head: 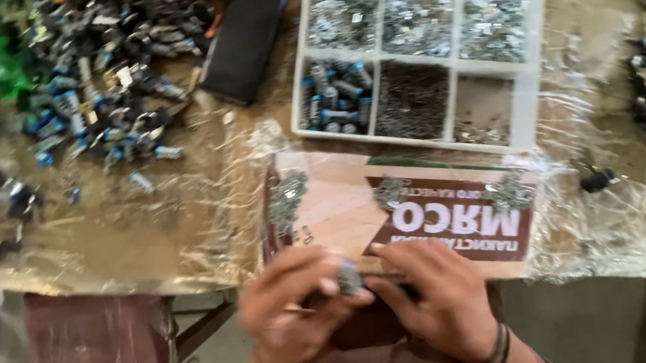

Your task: The person sits at a workbench covered with piles of small metal and rubber connector parts. They pick a rubber cap and a metal insert, press the insert into the cap by hand, and place the finished connector into a compartment of a plastic sorting tray, repeating the cycle and occasionally reaching into the piles for more parts.

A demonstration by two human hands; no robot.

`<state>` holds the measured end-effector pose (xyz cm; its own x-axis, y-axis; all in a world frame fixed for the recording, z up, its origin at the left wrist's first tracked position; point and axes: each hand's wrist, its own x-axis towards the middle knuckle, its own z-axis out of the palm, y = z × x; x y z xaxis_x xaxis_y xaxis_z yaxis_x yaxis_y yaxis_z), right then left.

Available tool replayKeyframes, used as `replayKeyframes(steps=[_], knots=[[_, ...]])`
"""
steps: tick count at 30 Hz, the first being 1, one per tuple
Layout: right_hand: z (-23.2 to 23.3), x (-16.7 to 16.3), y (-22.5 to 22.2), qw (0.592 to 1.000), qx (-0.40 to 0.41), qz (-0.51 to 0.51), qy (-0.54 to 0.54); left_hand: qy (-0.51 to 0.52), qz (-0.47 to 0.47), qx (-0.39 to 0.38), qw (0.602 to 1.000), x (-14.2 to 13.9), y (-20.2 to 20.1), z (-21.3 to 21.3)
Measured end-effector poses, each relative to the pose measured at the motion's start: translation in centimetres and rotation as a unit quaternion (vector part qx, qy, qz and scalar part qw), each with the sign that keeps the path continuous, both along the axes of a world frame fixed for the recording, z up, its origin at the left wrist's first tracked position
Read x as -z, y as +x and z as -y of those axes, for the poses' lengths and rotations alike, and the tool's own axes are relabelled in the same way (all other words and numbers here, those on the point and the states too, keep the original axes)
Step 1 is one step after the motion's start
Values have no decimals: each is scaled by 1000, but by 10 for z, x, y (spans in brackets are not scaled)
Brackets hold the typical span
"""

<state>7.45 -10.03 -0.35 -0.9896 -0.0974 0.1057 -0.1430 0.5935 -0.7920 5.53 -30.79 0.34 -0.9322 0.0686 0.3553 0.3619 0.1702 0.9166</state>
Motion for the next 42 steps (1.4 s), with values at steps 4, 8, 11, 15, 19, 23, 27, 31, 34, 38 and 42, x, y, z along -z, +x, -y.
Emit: replayKeyframes(steps=[4, 8, 11, 15, 19, 23, 27, 31, 34, 38, 42], knots=[[25, -13, -25, 971, -114, -127, 164, 23, 15, -140, 990, -2, 13, 38], [36, -16, -45, 960, -150, -134, 195, 10, -1, -157, 987, 3, 18, 46], [15, -13, -36, 956, -137, -163, 203, 32, -16, -128, 991, 9, 16, 33], [-40, 8, -10, 945, -99, -201, 238, 26, -31, -81, 996, 11, 7, 11], [-67, 40, 2, 937, -145, -260, 180, 72, -10, 6, 997, 12, -5, -9], [-59, 55, 10, 984, -21, -159, -74, 48, -13, 31, 998, 11, -5, -21], [-57, 49, 17, 937, 103, 91, -322, 48, -19, 55, 997, 11, -4, -31], [-58, 43, 13, 983, 141, -104, -46, 54, 24, 76, 995, 8, -6, -38], [-57, 37, 6, 978, 96, -153, -104, 29, 22, 86, 996, 6, -7, -40], [-52, 23, 10, 936, 61, -14, -345, 23, -8, 74, 997, 2, -7, -40], [-41, 8, 17, 935, 23, -52, -349, 4, -31, 70, 997, -1, -5, -42]])
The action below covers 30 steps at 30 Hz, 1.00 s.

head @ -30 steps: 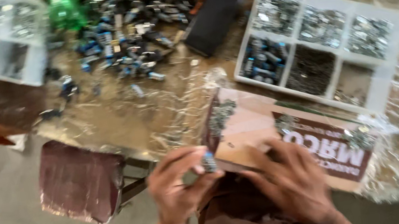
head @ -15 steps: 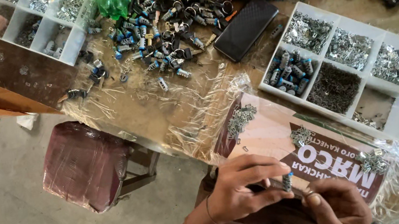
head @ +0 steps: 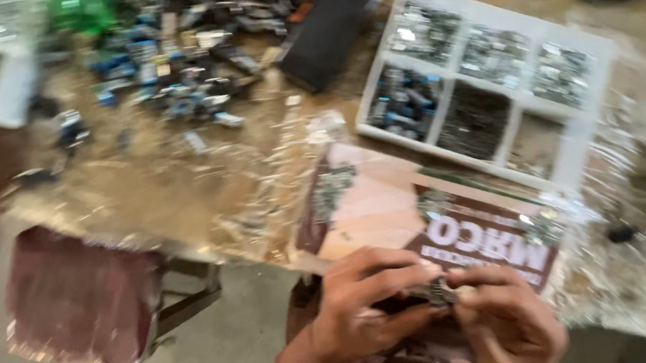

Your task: The person sits at a workbench covered with piles of small metal and rubber connector parts. They pick a rubber cap and a metal insert, press the insert into the cap by hand, and place the finished connector into a compartment of a plastic sorting tray, repeating the cycle and occasionally reaching into the piles for more parts.

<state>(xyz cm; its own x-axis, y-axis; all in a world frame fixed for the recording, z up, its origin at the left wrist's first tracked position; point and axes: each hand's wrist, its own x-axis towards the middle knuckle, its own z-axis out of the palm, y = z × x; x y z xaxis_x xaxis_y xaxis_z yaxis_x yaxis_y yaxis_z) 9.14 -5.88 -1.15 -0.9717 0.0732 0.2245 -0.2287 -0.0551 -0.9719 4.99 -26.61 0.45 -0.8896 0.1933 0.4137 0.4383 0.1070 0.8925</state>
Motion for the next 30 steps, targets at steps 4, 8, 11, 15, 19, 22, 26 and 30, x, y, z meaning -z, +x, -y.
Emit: replayKeyframes(steps=[4, 8, 11, 15, 19, 22, 26, 30], knots=[[6, -17, -3, 996, 0, 5, 84, -6, 9, -11, 1000, -4, -1, -4], [11, -28, -9, 981, 31, 1, 190, -18, 17, 1, 1000, -7, -2, -5], [13, -31, -7, 972, 59, -2, 227, -30, -17, 4, 999, -7, -5, -5], [4, -22, -4, 971, 40, 8, 235, -46, -32, 7, 998, -7, -8, -6], [-11, -8, -10, 988, -39, 148, 5, -44, -59, -4, 997, -4, -8, -7], [-11, -2, -18, 962, -110, 224, -113, -35, -31, -2, 999, 0, -2, -3], [16, -2, -30, 974, -144, 175, 4, 24, -15, -28, 999, 12, 1, 21], [49, -5, -44, 858, -60, -129, 493, 51, 7, -123, 991, 17, 7, 56]])
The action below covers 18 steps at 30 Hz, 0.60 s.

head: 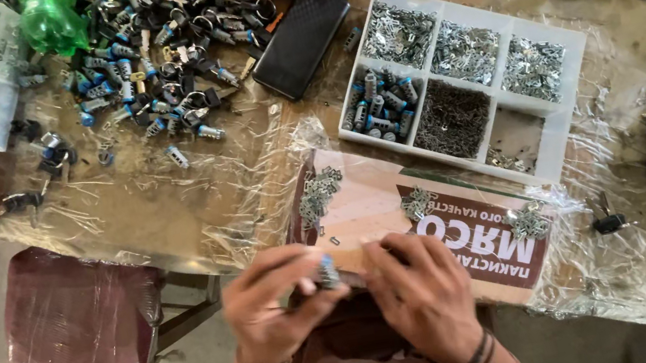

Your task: The person sits at a workbench covered with piles of small metal and rubber connector parts. They pick a rubber cap and a metal insert, press the insert into the cap by hand, and place the finished connector into a compartment of a plastic sorting tray, repeating the cycle and occasionally reaching into the piles for more parts.

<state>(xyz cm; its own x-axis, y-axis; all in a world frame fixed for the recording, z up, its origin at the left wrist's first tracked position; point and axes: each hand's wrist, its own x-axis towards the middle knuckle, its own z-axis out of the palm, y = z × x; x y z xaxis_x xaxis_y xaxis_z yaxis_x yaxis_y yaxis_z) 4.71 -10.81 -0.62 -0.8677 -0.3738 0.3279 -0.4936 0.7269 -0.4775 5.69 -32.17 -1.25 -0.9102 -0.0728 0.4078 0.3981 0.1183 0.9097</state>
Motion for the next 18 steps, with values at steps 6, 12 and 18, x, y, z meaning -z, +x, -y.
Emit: replayKeyframes(steps=[6, 12, 18], knots=[[9, -2, -13, 997, -66, -29, 27, -24, 8, -68, 997, -1, 6, 14], [-51, 26, 6, 988, -121, -44, -86, -36, -5, 9, 999, 3, -3, -19], [-79, 76, 57, 826, 42, 237, -510, 60, 56, 151, 985, -1, -4, -56]])
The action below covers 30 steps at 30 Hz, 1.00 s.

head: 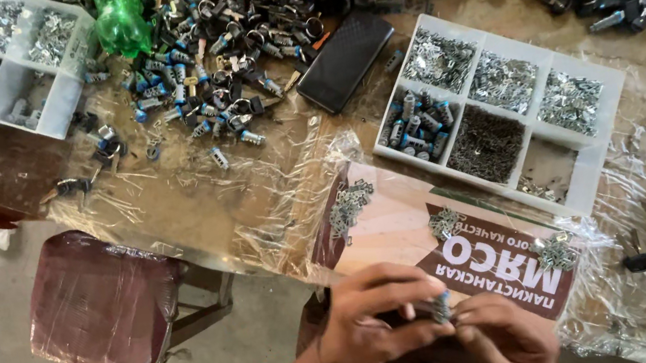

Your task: The person sits at a workbench covered with piles of small metal and rubber connector parts. They pick a rubber cap and a metal insert, press the insert into the cap by hand, and place the finished connector into a compartment of a plastic sorting tray, repeating the cycle and occasionally reaching into the piles for more parts.

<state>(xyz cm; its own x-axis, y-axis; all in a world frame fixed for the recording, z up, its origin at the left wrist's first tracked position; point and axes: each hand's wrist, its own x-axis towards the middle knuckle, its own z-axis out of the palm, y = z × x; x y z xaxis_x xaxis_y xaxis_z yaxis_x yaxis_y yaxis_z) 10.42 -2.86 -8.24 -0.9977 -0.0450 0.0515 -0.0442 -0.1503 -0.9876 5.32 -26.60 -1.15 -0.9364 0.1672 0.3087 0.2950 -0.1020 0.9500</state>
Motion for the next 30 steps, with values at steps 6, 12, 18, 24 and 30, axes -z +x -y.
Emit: replayKeyframes(steps=[6, 12, 18, 24, 30], knots=[[-10, 9, -17, 972, -129, 83, -180, 28, 25, 56, 998, 1, -8, 5], [16, -32, -18, 935, 142, -156, 285, -9, 12, 18, 1000, -2, -7, 6], [28, -64, -13, 996, 71, -50, 5, -25, -27, 19, 999, -1, -9, 2], [34, -68, -14, 999, -1, 24, -49, -47, -51, 3, 998, -1, -6, 1], [37, -74, -17, 1000, 4, 4, 21, -69, -56, 1, 996, -4, -8, 1]])
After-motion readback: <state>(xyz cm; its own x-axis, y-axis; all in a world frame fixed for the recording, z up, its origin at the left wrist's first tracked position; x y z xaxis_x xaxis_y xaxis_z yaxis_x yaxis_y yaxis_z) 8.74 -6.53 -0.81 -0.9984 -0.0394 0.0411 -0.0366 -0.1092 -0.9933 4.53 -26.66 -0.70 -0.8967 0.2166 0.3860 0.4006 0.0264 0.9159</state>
